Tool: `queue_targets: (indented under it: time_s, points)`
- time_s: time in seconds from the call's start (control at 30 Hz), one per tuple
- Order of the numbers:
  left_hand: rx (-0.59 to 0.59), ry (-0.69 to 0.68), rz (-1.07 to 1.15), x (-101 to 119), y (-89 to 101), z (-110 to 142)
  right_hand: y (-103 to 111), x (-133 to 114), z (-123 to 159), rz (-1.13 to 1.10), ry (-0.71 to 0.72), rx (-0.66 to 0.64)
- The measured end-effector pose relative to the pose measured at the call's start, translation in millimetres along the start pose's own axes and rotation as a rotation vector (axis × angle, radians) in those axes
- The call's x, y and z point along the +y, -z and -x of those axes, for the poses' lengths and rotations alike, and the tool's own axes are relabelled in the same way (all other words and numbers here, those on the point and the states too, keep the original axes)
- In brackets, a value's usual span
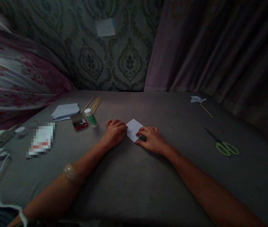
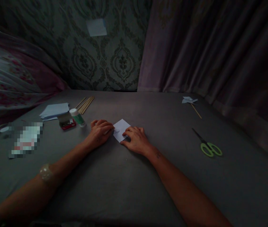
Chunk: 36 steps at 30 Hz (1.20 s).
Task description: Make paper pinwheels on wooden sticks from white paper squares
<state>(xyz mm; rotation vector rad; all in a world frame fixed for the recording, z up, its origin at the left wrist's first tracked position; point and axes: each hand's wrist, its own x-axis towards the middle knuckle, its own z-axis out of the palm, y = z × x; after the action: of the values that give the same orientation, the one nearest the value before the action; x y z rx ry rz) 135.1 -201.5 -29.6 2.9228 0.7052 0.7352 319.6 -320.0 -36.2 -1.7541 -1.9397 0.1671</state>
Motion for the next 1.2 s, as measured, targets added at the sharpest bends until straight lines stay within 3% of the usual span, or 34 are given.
queue_targets:
  time_s: [0.2,0.37,1.2]
  points:
    - [-0.091,-0.169,0.041,24.1,9.9,6.7,-3.4,5.5,0.9,-0.004,0.075,0.064]
    - [-0.175,-0.210,0.029,27.0,5.9,7.2,-6.7,7.5,1.1,-0.002,0.077,0.103]
    - [-0.101,-0.217,-0.042,22.0,5.4,6.5,-12.0,-10.4,1.4,0.169,0.086,0.141]
